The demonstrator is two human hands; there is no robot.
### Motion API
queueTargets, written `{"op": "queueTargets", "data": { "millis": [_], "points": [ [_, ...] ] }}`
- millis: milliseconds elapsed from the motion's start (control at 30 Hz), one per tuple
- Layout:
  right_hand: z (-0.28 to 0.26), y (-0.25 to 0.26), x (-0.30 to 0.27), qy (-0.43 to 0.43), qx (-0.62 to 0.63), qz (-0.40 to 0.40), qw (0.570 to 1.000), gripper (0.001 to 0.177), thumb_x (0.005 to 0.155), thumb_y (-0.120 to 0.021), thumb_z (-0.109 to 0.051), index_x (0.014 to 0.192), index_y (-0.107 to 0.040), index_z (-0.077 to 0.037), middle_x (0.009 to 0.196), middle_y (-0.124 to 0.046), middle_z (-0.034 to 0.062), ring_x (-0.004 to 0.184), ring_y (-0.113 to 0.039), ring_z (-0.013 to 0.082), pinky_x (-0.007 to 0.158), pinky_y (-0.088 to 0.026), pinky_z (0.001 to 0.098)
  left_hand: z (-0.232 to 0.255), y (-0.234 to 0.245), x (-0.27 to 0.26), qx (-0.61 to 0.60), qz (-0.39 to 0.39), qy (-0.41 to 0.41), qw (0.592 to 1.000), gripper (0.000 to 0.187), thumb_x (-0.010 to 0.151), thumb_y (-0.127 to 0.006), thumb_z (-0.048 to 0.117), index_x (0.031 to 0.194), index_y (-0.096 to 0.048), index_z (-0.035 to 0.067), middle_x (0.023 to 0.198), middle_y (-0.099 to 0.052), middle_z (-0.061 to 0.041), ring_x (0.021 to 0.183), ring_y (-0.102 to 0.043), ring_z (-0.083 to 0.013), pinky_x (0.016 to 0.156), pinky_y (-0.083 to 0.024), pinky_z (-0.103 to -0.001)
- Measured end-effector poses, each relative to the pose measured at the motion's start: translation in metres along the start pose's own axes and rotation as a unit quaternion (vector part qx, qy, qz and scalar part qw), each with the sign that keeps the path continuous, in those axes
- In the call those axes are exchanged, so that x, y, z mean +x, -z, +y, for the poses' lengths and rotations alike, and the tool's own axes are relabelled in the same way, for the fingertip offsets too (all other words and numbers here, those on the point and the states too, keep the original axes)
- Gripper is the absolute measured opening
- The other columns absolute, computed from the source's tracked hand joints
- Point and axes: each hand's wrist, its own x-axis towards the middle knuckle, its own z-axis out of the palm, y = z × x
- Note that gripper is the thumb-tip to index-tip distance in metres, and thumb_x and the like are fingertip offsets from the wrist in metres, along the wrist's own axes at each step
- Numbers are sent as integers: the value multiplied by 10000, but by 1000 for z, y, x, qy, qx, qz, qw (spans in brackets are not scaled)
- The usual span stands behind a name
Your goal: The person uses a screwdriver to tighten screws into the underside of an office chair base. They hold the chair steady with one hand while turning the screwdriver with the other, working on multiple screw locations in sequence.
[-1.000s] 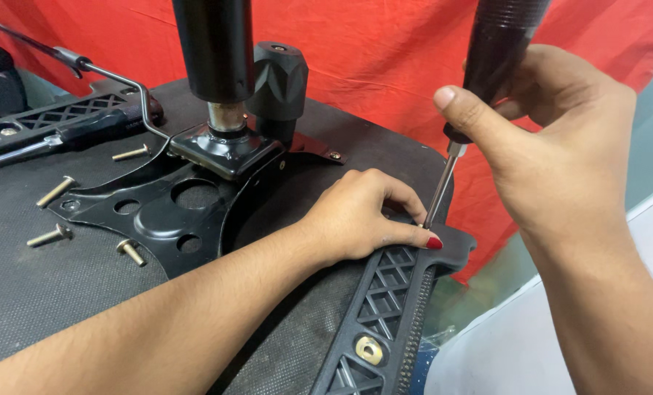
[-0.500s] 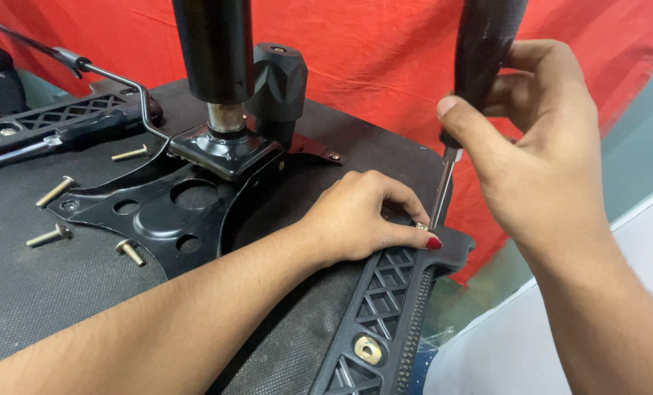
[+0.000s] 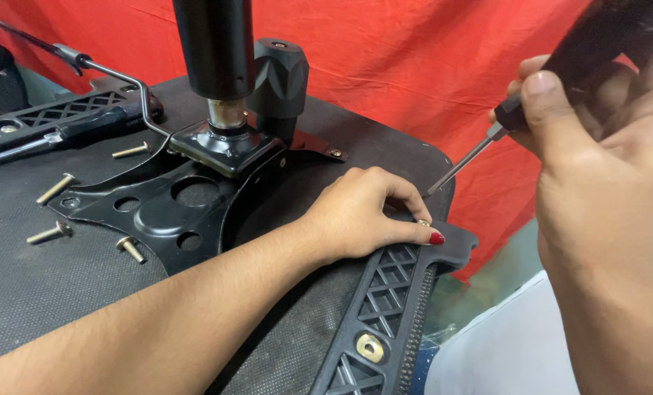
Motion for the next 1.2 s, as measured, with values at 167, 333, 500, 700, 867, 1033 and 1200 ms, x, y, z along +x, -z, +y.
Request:
{"op": "queueTargets", "data": {
  "millis": [167, 333, 500, 700, 867, 1033, 1200],
  "points": [
    [6, 8, -7, -20, 25, 20, 999, 265, 1146, -609, -25, 1369, -471, 13, 1152, -653, 82, 984, -704, 135, 949, -670, 322, 2, -1, 1, 14, 9, 21, 1000, 353, 694, -851, 427, 840, -801, 110, 867, -819, -27, 851, -799, -150, 821, -601, -292],
    [0, 12, -10, -66, 19, 50, 996, 183, 1113, -608, -60, 1271, -527, -15, 1086, -662, 60, 930, -708, 140, 896, -682, 302, 7, -3, 1, 22, 17, 64, 998, 400, 664, -867, 459, 828, -796, 101, 852, -818, -21, 818, -796, -145, 792, -600, -296],
    [-6, 4, -11, -13, -26, -16, 999, 305, 1039, -639, 27, 1285, -463, -11, 1076, -626, 50, 930, -648, 125, 848, -610, 271, 11, -3, 0, 19, 32, 57, 998, 408, 645, -881, 452, 828, -796, 97, 844, -815, -23, 818, -795, -143, 795, -600, -297],
    [-7, 2, -11, -4, -9, -7, 1000, 302, 1053, -650, 29, 1290, -467, -9, 1123, -627, 44, 993, -669, 117, 890, -636, 279, 14, -2, 1, 32, 36, 75, 996, 419, 623, -898, 446, 800, -787, 84, 823, -803, -41, 798, -784, -152, 788, -594, -303],
    [-9, 8, -8, -13, 42, 2, 999, 282, 1092, -641, 7, 1306, -459, -15, 1095, -627, 51, 919, -664, 105, 874, -639, 281, 16, -1, 1, 29, 25, 86, 996, 406, 628, -893, 435, 790, -787, 78, 808, -804, -49, 779, -787, -154, 777, -596, -300],
    [-8, 7, -9, -54, 36, 3, 998, 282, 1031, -631, 1, 1256, -463, -25, 1039, -631, 40, 925, -664, 99, 833, -641, 279, 15, -2, 2, 16, 31, 73, 997, 398, 621, -898, 415, 807, -799, 77, 803, -809, -51, 767, -792, -150, 777, -600, -294],
    [-11, 10, -9, -21, 12, -12, 1000, 311, 1077, -636, 9, 1325, -449, -10, 1066, -626, 51, 931, -655, 102, 848, -617, 265, 13, -2, 3, 23, 33, 59, 997, 393, 627, -903, 412, 800, -802, 73, 805, -808, -56, 775, -789, -151, 781, -598, -291]
  ]
}}
